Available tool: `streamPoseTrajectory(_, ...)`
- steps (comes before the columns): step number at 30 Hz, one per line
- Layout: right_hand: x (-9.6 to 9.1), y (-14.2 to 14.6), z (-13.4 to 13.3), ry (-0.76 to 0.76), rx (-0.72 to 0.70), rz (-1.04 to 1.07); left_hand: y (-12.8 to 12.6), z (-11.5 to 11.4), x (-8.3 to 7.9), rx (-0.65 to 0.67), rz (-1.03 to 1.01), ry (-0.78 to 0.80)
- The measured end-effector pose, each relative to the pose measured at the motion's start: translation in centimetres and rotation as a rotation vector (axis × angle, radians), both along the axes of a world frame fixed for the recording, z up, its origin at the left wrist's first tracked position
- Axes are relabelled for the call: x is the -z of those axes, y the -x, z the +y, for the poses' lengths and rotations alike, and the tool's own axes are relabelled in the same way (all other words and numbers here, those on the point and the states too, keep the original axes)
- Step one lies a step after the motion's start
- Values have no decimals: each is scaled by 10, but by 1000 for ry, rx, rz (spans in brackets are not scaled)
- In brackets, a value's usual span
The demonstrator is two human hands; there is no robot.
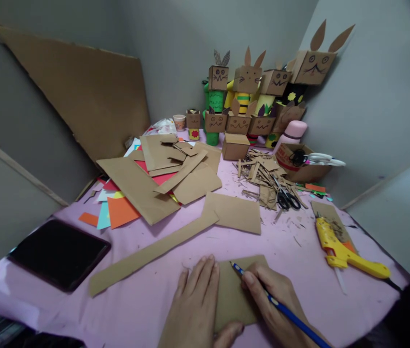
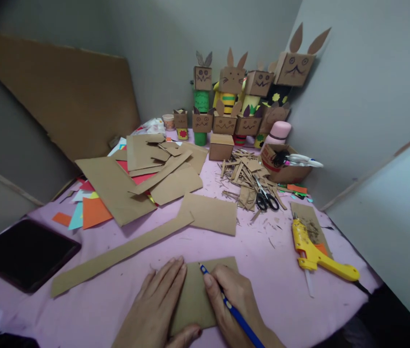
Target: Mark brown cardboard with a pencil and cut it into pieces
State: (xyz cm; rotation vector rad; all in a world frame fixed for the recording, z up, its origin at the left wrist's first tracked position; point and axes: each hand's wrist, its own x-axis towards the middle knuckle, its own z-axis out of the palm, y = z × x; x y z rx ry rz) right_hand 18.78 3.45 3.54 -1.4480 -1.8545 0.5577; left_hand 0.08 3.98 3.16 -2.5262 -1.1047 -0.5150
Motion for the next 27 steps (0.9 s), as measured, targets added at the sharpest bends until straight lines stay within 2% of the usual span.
streamPoseTrajectory(19,-5,-3,-4,-90,-56,-85,2,-1,0,4,-15,54)
streamPoseTrajectory(27,-11,-5,-6,-123,-73,-90,3,-3,9,1,-100,177)
